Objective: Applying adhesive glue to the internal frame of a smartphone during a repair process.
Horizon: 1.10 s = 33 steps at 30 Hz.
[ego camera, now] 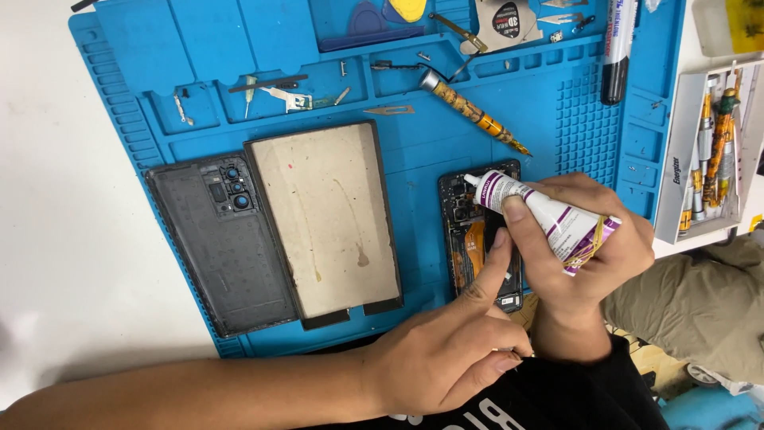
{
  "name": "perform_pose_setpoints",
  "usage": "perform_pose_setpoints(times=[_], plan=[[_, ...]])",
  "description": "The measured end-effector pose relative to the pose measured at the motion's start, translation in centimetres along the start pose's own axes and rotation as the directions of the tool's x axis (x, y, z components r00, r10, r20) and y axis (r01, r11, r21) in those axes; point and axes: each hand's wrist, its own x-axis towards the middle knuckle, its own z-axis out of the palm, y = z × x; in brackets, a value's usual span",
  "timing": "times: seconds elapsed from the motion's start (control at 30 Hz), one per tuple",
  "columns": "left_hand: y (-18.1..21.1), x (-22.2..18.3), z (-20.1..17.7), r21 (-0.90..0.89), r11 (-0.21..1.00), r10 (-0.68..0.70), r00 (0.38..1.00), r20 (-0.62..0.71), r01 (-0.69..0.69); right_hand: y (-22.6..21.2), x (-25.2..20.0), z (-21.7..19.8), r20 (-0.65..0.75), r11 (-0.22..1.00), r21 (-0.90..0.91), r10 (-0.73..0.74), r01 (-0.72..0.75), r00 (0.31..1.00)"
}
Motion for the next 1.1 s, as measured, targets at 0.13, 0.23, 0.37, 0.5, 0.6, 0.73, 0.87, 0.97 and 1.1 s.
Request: perform_pose_setpoints(times=[0.13, 0.23, 0.37, 0.5, 0.6, 0.73, 0.87, 0.97, 1.1], plan=[[-0.5, -0.6, 0.3, 0.043, 0.997, 0.063, 0.998, 0.029, -0.064, 0.2, 0.0, -0.1, -0.002, 1.000, 0.018, 0.025, -0.025, 1.000], [-0.5, -0.7, 0.1, 0.171, 0.975, 0.124, 0.986, 0.112, -0.142, 0.3, 0.1, -0.2, -0.013, 0.999, 0.046, 0.026, -0.026, 1.000], [0.0, 0.2, -0.5, -0.032, 0.948, -0.244, 0.791, 0.562, 0.315, 0.6, -0.1, -0.3, -0.006, 0.999, 0.028, 0.018, -0.018, 1.000], [-1.4, -1.4, 0.7, 0.160, 0.980, -0.195, 0.755, 0.626, 0.120, 1.2, -0.3, -0.4, -0.028, 0.999, 0.032, -0.014, 0.015, 1.000], [-1.6, -2.2, 0.8, 0.224, 0.968, -0.045, 0.808, 0.588, -0.109, 1.1, -0.2, -0.4, -0.037, 0.998, 0.058, 0.030, -0.027, 0.999], [-2.4, -2.5, 1.3, 0.218, 0.966, -0.012, 0.814, 0.581, -0.141, 1.2, -0.2, -0.5, -0.038, 0.997, 0.063, 0.040, -0.037, 0.998], [-2.2, -2.1, 1.4, 0.251, 0.959, -0.041, 0.808, 0.588, -0.134, 1.0, 0.0, -0.4, -0.045, 0.992, 0.096, 0.083, -0.078, 0.996], [-2.4, -2.1, 1.6, 0.276, 0.952, -0.058, 0.802, 0.594, -0.135, 1.1, 0.1, -0.4, -0.056, 0.991, 0.111, 0.082, -0.075, 0.995], [-2.4, -2.1, 1.7, 0.288, 0.944, -0.026, 0.834, 0.551, -0.160, 1.3, 0.1, -0.5, -0.069, 0.995, 0.080, 0.070, -0.064, 0.995]])
